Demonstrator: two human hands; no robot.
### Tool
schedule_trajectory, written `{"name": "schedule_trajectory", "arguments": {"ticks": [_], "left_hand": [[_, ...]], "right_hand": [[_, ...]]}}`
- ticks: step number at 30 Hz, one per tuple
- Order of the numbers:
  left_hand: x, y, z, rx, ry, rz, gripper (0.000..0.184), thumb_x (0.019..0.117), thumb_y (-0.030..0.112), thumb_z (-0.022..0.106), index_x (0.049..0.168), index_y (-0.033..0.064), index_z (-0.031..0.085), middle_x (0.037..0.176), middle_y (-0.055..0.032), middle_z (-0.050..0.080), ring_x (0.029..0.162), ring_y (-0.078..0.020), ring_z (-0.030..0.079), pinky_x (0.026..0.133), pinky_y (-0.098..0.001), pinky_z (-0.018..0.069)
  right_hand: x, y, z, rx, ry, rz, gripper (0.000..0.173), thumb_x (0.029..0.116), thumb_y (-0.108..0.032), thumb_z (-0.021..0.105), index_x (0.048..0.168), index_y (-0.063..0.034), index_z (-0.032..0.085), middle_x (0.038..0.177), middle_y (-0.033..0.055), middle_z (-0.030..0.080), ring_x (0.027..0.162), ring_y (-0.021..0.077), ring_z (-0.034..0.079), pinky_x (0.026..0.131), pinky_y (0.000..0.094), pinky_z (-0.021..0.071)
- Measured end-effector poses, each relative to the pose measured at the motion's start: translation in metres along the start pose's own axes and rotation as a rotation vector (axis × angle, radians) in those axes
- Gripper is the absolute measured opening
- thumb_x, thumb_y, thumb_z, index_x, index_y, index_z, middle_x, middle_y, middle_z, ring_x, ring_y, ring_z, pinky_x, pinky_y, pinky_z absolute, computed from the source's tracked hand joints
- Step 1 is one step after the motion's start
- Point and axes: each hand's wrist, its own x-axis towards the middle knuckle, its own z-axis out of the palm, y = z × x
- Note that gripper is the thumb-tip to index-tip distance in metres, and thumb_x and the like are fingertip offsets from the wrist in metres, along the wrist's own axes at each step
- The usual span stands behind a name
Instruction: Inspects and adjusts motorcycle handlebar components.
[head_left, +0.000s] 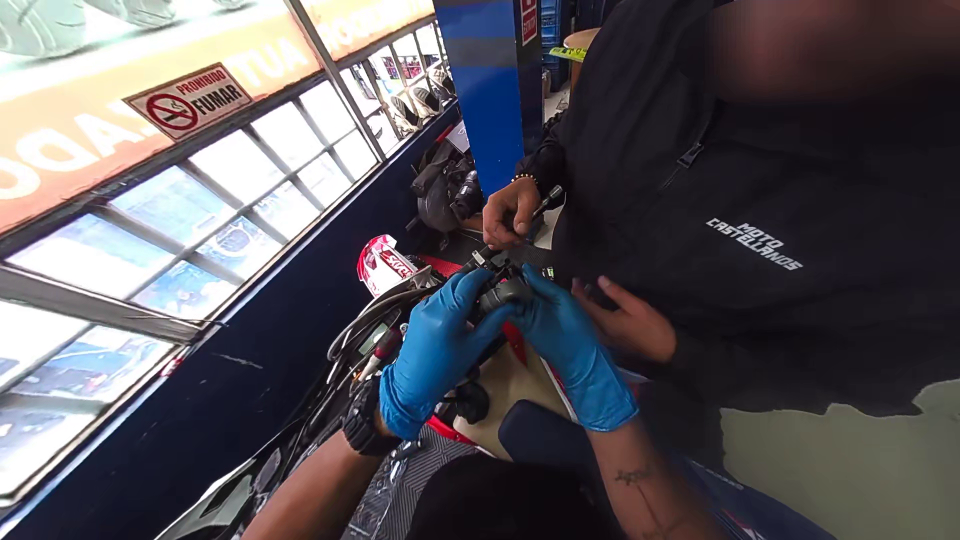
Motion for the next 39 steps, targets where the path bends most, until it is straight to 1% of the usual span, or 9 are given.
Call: {"name": "schedule_trajectory", "arguments": {"ticks": [6,9,12,17,21,23,25,30,39], "left_hand": [[0.041,0.000,-0.001,0.109,-0.188,-0.043,0.044,0.0978,0.047,0.064,0.116,0.0068,0.070,0.090,-0.0077,0.074,0.077,-0.0191,0.072,0.069,-0.0403,0.0593],[0.059,-0.005,-0.002,0.002,-0.333,-0.111,0.049,0.0918,0.054,0.070,0.117,0.0110,0.070,0.091,-0.0033,0.074,0.081,-0.0141,0.071,0.075,-0.0380,0.0589],[0.066,-0.011,-0.004,-0.270,-0.456,-0.228,0.044,0.0885,0.039,0.079,0.121,0.0128,0.068,0.100,0.0032,0.075,0.088,-0.0025,0.071,0.082,-0.0247,0.0603],[0.064,-0.012,-0.008,-0.649,-0.527,-0.363,0.043,0.0876,0.010,0.077,0.127,0.0051,0.061,0.105,-0.0016,0.074,0.092,-0.0088,0.072,0.082,-0.0256,0.0613],[0.052,-0.004,-0.010,-0.432,-0.389,-0.223,0.050,0.0861,0.037,0.081,0.125,0.0114,0.064,0.099,0.0037,0.073,0.083,-0.0039,0.068,0.074,-0.0243,0.0588],[0.044,0.004,-0.011,-0.269,-0.238,-0.096,0.046,0.0907,0.046,0.075,0.121,0.0120,0.068,0.098,0.0025,0.073,0.083,-0.0031,0.067,0.073,-0.0253,0.0573],[0.039,0.009,-0.017,-0.265,-0.148,-0.010,0.037,0.0968,0.037,0.070,0.119,0.0072,0.069,0.101,-0.0016,0.073,0.088,-0.0045,0.069,0.077,-0.0255,0.0585],[0.049,-0.002,-0.036,-0.315,-0.202,-0.125,0.031,0.1025,0.037,0.058,0.115,0.0118,0.071,0.088,0.0036,0.072,0.075,-0.0027,0.068,0.067,-0.0256,0.0590],[0.071,-0.008,-0.027,-0.087,-0.339,-0.342,0.038,0.0985,0.053,0.055,0.105,0.0203,0.074,0.078,0.0047,0.070,0.068,-0.0078,0.066,0.064,-0.0359,0.0561]], "right_hand": [[0.020,-0.013,-0.007,-0.052,0.047,-0.111,0.034,0.1116,-0.026,0.034,0.118,-0.0038,0.060,0.095,0.0115,0.067,0.077,0.0160,0.068,0.067,0.0285,0.0587],[0.032,-0.020,-0.022,-0.042,0.042,-0.137,0.037,0.1107,-0.029,0.032,0.120,-0.0050,0.060,0.100,0.0129,0.068,0.084,0.0206,0.068,0.075,0.0363,0.0593],[0.034,-0.023,-0.021,-0.036,0.101,-0.140,0.040,0.1104,-0.033,0.032,0.117,-0.0067,0.061,0.092,0.0114,0.067,0.073,0.0184,0.067,0.066,0.0331,0.0585],[0.026,-0.025,-0.013,-0.044,0.091,-0.159,0.036,0.1109,-0.031,0.034,0.117,-0.0071,0.061,0.091,0.0100,0.067,0.071,0.0150,0.066,0.063,0.0273,0.0568],[0.046,-0.019,-0.097,0.059,-0.179,-0.278,0.034,0.1069,-0.025,0.048,0.128,-0.0010,0.061,0.107,0.0173,0.069,0.091,0.0238,0.070,0.081,0.0391,0.0597],[0.049,-0.014,-0.130,0.094,-0.494,-0.306,0.041,0.1092,-0.023,0.044,0.141,0.0024,0.051,0.128,0.0211,0.064,0.115,0.0284,0.066,0.099,0.0423,0.0556],[0.010,-0.013,-0.068,0.094,-0.151,-0.240,0.036,0.1077,-0.026,0.047,0.125,0.0014,0.062,0.109,0.0198,0.068,0.096,0.0271,0.069,0.087,0.0429,0.0590],[-0.022,-0.012,0.018,-0.128,-0.058,-0.219,0.042,0.1128,-0.029,0.028,0.122,-0.0009,0.058,0.100,0.0170,0.069,0.075,0.0209,0.071,0.067,0.0321,0.0610],[-0.007,-0.002,0.017,0.030,0.019,-0.096,0.047,0.1127,-0.037,0.028,0.125,-0.0018,0.056,0.103,0.0168,0.071,0.083,0.0197,0.073,0.072,0.0287,0.0607]]}}
